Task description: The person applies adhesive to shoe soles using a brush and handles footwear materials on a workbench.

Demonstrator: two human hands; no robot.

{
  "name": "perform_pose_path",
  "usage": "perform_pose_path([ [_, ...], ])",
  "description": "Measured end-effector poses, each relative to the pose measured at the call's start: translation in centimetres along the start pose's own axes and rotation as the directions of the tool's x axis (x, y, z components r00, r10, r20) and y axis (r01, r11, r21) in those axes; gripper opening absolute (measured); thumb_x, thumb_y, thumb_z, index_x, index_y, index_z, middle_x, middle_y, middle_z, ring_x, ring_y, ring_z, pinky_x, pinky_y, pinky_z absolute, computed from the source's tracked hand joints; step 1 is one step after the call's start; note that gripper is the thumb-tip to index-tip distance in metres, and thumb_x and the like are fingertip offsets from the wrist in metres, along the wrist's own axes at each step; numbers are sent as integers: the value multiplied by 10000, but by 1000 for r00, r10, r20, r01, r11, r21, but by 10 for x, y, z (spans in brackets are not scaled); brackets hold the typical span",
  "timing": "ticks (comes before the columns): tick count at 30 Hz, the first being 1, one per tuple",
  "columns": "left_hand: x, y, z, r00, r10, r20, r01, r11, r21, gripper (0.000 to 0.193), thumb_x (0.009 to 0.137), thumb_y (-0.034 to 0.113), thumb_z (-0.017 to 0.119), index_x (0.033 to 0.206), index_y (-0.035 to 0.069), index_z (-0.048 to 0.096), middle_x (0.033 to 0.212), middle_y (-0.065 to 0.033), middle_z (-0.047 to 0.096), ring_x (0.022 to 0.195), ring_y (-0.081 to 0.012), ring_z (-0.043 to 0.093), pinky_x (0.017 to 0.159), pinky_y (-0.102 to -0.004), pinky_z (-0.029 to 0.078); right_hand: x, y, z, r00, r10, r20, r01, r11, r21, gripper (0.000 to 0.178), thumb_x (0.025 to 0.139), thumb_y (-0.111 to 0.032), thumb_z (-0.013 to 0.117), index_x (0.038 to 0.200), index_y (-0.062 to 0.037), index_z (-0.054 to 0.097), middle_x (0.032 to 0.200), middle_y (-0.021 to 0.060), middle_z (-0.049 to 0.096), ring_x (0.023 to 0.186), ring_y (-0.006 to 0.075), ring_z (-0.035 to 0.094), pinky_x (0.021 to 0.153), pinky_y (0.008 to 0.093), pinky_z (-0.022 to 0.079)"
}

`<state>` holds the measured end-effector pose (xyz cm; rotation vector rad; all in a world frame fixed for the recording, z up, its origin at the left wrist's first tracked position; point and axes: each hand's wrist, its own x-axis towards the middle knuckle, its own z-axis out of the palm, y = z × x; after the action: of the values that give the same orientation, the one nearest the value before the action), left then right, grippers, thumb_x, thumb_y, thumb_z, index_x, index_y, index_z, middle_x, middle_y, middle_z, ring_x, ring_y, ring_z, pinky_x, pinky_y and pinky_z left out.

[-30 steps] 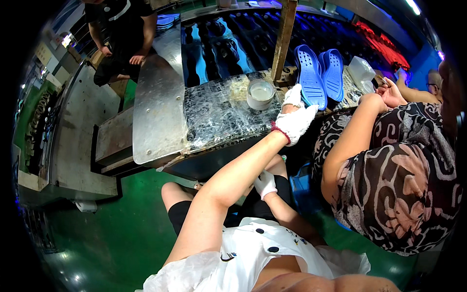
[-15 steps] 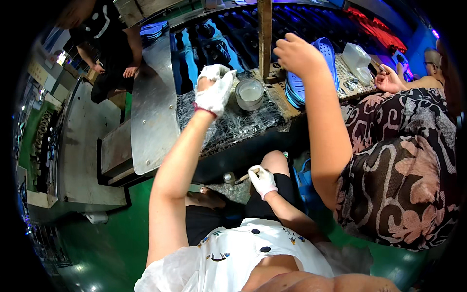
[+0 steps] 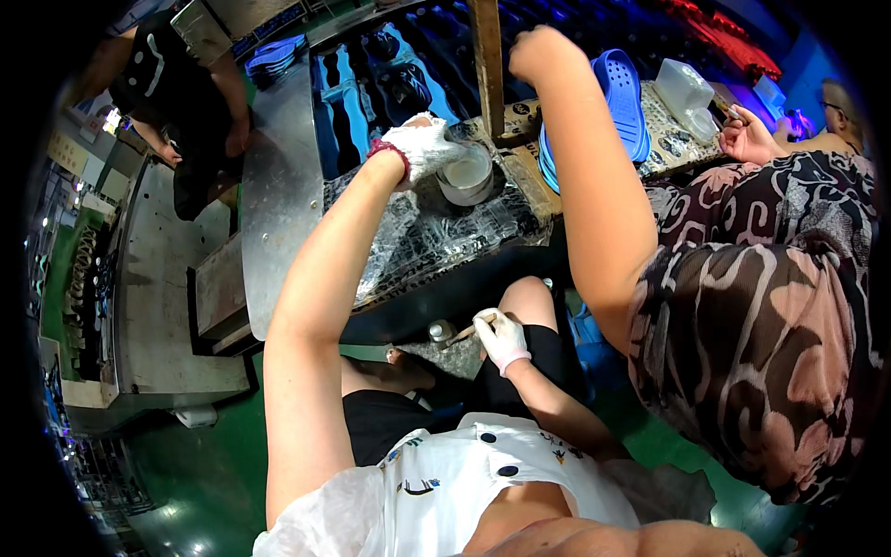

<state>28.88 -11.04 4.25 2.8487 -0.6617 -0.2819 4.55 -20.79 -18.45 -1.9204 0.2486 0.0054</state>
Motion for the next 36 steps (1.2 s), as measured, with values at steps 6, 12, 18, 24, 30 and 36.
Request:
perform_pose_path([
  [6, 7, -6, -2, 998, 44, 51, -41, 997, -61, 442, 800, 408, 606, 1061, 54, 654, 1020, -150, 650, 888, -241, 624, 789, -311, 482, 3, -3, -1, 1000, 22, 10, -22, 999, 25, 194, 839, -281, 581, 885, -99, 630, 765, 115, 659, 736, 269, 655, 671, 346, 510],
  [12, -10, -11, -23, 987, -121, 102, 149, 924, -353, 718, 735, 592, 624, 1132, -5, 597, 1033, -124, 611, 894, -195, 573, 820, -312, 474, 9, 2, -6, 998, -42, -51, 48, 993, 111, 156, 811, -213, 604, 891, -83, 635, 786, 115, 659, 732, 257, 653, 673, 325, 512],
  [18, -72, -32, -23, 848, -414, -330, -72, 527, -846, 412, 873, 397, 565, 734, 11, 604, 651, -32, 564, 553, -71, 474, 499, -218, 371, -5, -8, -10, 937, -255, -240, 297, 942, 159, 135, 769, -105, 640, 894, -52, 641, 813, 115, 661, 719, 231, 654, 669, 301, 516],
  [24, -191, -10, 42, 800, -467, -378, -203, 382, -902, 418, 945, 207, 449, 613, -15, 572, 626, -92, 582, 514, -102, 455, 484, -240, 355, -8, -79, -32, 739, -479, -475, 581, 809, 89, 236, 730, 49, 654, 960, 7, 619, 838, 130, 646, 693, 232, 645, 633, 302, 514],
  [30, -235, 29, 94, 949, -299, -101, -167, -206, -964, 259, 931, 195, 489, 1048, -19, 573, 945, -108, 644, 863, -159, 601, 824, -282, 469, -14, -138, -17, 555, -795, -245, 817, 577, -20, 271, 672, 12, 694, 934, 0, 628, 840, 110, 625, 727, 269, 610, 625, 333, 502],
  [36, -234, -6, 98, 865, -497, 72, -276, -591, -758, 237, 925, 244, 520, 934, 10, 556, 915, -139, 620, 870, -260, 612, 790, -375, 524, 10, -165, -22, 467, -865, 181, 880, 435, -192, 459, 653, -133, 680, 1082, -7, 578, 918, 133, 626, 828, 302, 611, 753, 370, 484],
])
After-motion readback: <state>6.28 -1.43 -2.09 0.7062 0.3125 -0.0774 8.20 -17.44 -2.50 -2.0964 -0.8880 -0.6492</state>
